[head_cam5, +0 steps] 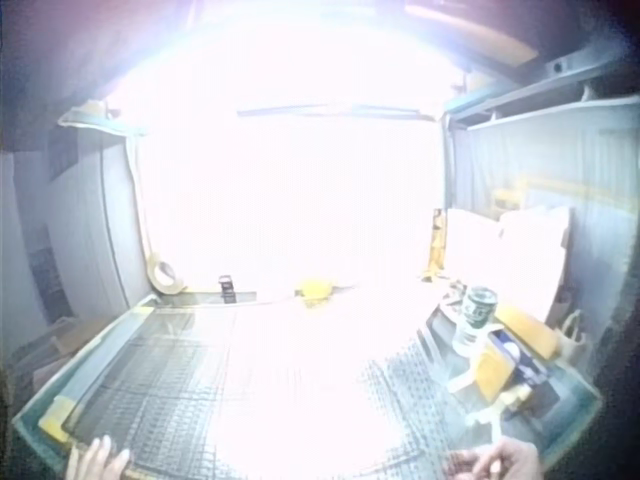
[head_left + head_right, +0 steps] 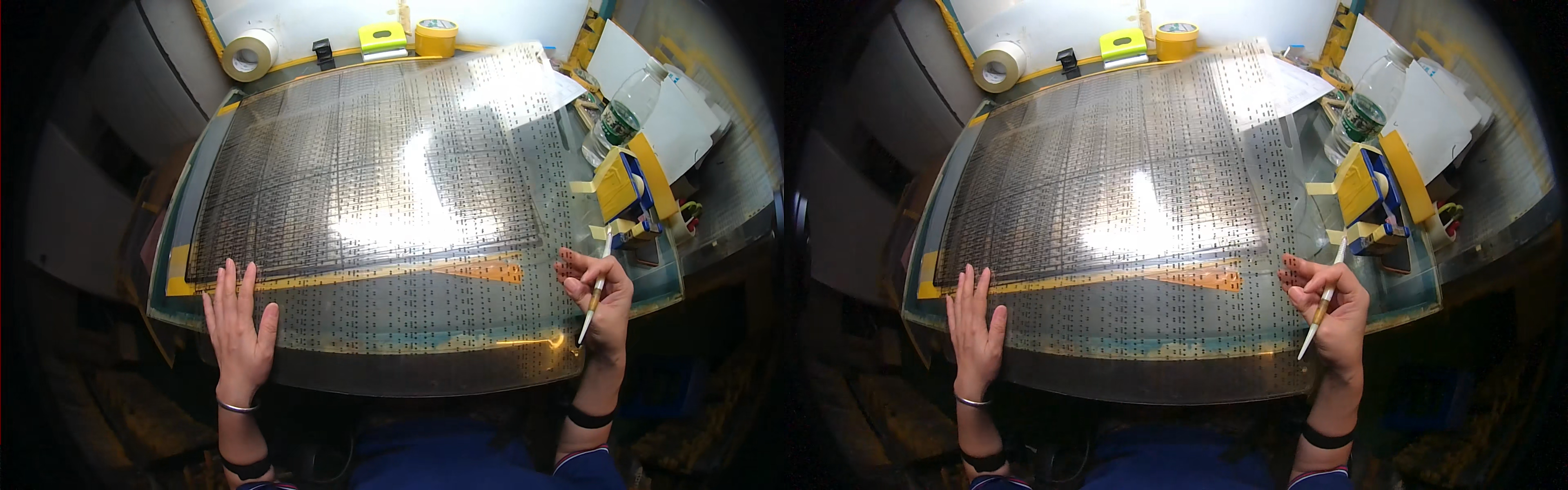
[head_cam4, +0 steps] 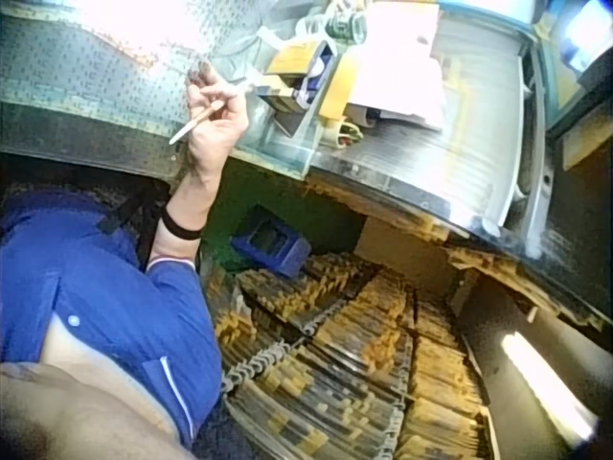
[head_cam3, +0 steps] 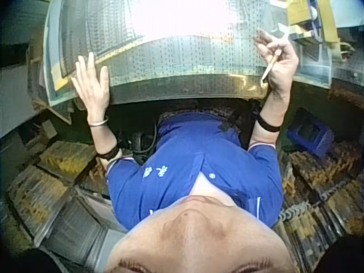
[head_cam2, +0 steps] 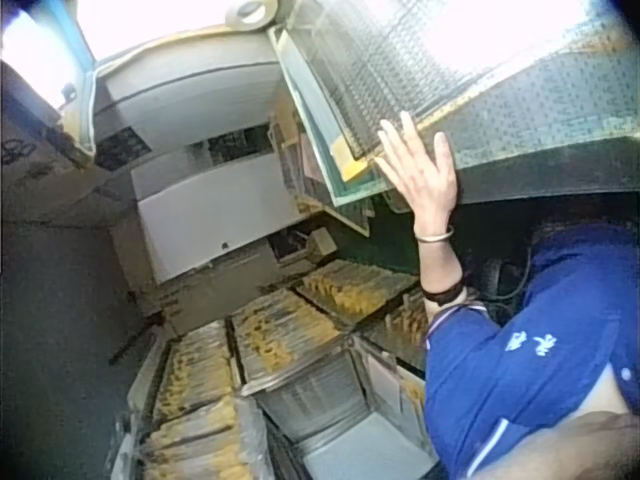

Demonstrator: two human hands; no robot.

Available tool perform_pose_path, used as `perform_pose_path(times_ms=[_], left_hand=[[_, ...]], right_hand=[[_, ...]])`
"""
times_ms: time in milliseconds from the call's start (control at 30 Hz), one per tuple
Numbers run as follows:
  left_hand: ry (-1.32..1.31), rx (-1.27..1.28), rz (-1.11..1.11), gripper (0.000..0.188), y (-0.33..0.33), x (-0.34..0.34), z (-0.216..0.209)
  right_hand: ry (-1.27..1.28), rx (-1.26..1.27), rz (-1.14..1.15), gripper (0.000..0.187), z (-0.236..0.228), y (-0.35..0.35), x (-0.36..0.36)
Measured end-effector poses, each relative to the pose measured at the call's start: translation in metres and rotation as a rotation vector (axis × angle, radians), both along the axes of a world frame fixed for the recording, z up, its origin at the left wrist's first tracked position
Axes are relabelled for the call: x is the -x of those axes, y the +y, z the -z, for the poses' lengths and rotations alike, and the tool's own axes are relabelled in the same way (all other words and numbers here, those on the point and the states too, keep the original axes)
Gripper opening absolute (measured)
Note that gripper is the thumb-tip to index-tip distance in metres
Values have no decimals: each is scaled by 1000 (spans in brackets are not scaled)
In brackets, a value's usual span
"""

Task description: Inspecting and measuring a transparent metal mesh grid using a ruler and a marking tool on a light table.

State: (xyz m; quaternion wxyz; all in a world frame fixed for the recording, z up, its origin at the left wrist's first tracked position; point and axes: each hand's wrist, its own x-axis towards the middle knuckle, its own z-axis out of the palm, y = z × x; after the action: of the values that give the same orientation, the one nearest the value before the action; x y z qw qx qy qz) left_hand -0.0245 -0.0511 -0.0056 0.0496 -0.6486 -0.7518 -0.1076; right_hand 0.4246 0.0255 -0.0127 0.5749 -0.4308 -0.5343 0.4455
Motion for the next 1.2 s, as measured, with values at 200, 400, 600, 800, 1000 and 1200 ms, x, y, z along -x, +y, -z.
perform_pose_path(times_ms=[200,400,600,800,1000,1200], left_hand=[[3,-14,-1,61,-2,1,3],[13,-31,-1,61,-2,-1,3],[10,-45,-5,59,-2,-3,4],[6,-49,-14,59,-3,-1,5],[3,-59,-5,58,-2,1,7],[10,-55,-10,59,-2,0,7]], right_hand=[[62,-46,-21,21,2,-1,0],[66,-85,6,27,2,-4,2],[99,-139,1,28,4,-4,0],[103,-162,-4,29,5,-3,1],[99,-180,-5,29,6,-3,2],[115,-174,1,30,7,-4,-1]])
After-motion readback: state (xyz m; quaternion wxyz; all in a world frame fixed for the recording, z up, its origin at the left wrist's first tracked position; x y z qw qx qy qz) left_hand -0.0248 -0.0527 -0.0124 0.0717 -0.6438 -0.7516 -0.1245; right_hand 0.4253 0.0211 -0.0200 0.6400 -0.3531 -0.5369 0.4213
